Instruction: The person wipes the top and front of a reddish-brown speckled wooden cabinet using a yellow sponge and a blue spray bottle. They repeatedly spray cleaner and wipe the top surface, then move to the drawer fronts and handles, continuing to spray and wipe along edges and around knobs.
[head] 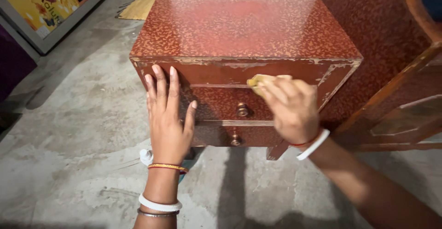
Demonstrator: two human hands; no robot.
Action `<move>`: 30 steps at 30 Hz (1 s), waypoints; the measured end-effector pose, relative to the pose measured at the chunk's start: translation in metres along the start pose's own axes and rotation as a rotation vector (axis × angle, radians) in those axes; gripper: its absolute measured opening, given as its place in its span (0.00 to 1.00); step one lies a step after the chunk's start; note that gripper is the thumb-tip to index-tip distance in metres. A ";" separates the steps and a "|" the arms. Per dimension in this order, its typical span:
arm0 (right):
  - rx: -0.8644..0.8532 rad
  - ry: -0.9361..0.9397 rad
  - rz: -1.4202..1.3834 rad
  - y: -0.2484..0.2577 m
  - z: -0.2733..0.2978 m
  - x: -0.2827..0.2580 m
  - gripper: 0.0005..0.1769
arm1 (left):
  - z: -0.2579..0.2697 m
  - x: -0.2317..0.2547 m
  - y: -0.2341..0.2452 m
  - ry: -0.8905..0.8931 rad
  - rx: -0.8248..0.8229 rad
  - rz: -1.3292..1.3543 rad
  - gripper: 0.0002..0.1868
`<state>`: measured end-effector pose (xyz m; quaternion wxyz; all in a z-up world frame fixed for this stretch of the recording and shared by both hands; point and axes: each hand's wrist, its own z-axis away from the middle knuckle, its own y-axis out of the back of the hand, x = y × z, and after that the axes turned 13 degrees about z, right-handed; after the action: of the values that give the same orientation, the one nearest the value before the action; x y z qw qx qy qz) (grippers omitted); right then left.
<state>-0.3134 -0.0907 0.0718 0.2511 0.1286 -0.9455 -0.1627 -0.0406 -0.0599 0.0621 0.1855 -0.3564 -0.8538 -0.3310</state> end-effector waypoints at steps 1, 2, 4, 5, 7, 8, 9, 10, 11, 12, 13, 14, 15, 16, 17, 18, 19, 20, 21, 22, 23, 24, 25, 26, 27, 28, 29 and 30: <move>-0.005 0.018 0.009 -0.003 -0.006 -0.008 0.15 | 0.000 0.001 -0.002 -0.008 -0.009 0.003 0.44; -0.010 0.012 -0.024 -0.004 -0.011 -0.016 0.15 | -0.001 0.002 -0.004 -0.004 -0.010 -0.003 0.44; -0.015 -0.004 -0.089 -0.006 -0.021 -0.034 0.16 | -0.001 0.001 -0.006 -0.001 -0.014 -0.020 0.45; -0.016 -0.028 -0.104 -0.006 -0.024 -0.042 0.17 | -0.001 0.001 -0.007 -0.001 -0.014 -0.016 0.45; -0.016 -0.076 -0.134 -0.006 -0.026 -0.049 0.19 | -0.001 0.000 -0.008 -0.002 -0.014 -0.006 0.46; -0.019 -0.055 -0.122 -0.006 -0.024 -0.049 0.19 | -0.001 -0.001 -0.008 -0.006 -0.013 -0.006 0.47; -0.023 -0.032 -0.109 -0.007 -0.021 -0.045 0.20 | 0.000 -0.002 -0.009 -0.009 -0.010 -0.005 0.47; -0.026 -0.008 -0.095 -0.008 -0.017 -0.040 0.20 | 0.001 -0.002 -0.009 -0.012 -0.006 -0.003 0.47; -0.022 0.015 -0.058 -0.010 -0.013 -0.032 0.20 | 0.001 -0.003 -0.010 -0.008 -0.006 -0.004 0.48; -0.018 0.038 -0.021 -0.012 -0.008 -0.024 0.19 | 0.000 -0.003 -0.011 -0.005 -0.005 -0.005 0.48; -0.014 0.059 0.015 -0.013 -0.002 -0.015 0.18 | 0.000 -0.003 -0.011 -0.002 -0.006 -0.008 0.49; -0.002 0.046 0.008 -0.013 0.004 -0.006 0.17 | 0.000 -0.004 -0.010 -0.007 -0.011 -0.007 0.49; 0.008 0.033 0.002 -0.012 0.010 0.004 0.15 | 0.000 -0.005 -0.009 -0.011 -0.016 -0.004 0.50; 0.019 0.021 -0.004 -0.011 0.015 0.012 0.14 | 0.000 -0.006 -0.009 -0.014 -0.021 -0.002 0.50; -0.006 -0.006 0.000 -0.008 0.021 0.016 0.15 | 0.000 -0.007 -0.009 -0.013 -0.023 0.000 0.50; -0.030 -0.032 0.004 -0.001 0.027 0.020 0.15 | 0.000 -0.007 -0.009 -0.011 -0.024 0.002 0.51; -0.052 -0.061 0.007 0.003 0.030 0.020 0.16 | 0.000 -0.007 -0.009 -0.011 -0.026 0.003 0.51; -0.035 -0.103 -0.009 0.001 0.029 0.014 0.16 | 0.000 -0.007 -0.009 -0.009 -0.022 0.003 0.51; -0.019 -0.144 -0.021 -0.004 0.025 0.006 0.16 | 0.000 -0.006 -0.010 -0.007 -0.018 0.007 0.51; -0.002 -0.185 -0.034 -0.006 0.021 -0.003 0.15 | 0.000 -0.005 -0.011 -0.005 -0.015 0.011 0.52; -0.001 -0.204 -0.050 -0.007 0.016 -0.013 0.17 | -0.001 -0.004 -0.012 0.002 -0.010 0.009 0.52; 0.001 -0.223 -0.067 -0.009 0.011 -0.028 0.18 | -0.002 -0.003 -0.014 0.010 -0.005 0.007 0.52; 0.000 -0.238 -0.083 -0.012 0.005 -0.041 0.20 | -0.001 -0.003 -0.015 0.021 0.000 0.008 0.53; 0.005 -0.267 -0.115 -0.016 -0.001 -0.053 0.20 | -0.001 -0.005 -0.015 0.023 0.002 0.005 0.53; 0.006 -0.294 -0.145 -0.019 -0.007 -0.063 0.21 | -0.001 -0.005 -0.017 0.028 0.003 0.005 0.53; 0.007 -0.322 -0.176 -0.021 -0.012 -0.071 0.22 | 0.000 -0.005 -0.019 0.033 0.004 0.005 0.54; 0.010 -0.357 -0.185 -0.022 -0.016 -0.080 0.23 | 0.000 -0.005 -0.020 0.034 0.007 0.004 0.54; 0.012 -0.393 -0.194 -0.023 -0.018 -0.088 0.23 | 0.000 -0.005 -0.022 0.035 0.011 0.002 0.55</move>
<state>-0.2269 -0.0877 0.0399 0.0442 0.1864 -0.9604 -0.2023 -0.0533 -0.0733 0.0499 0.2028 -0.3505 -0.8518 -0.3323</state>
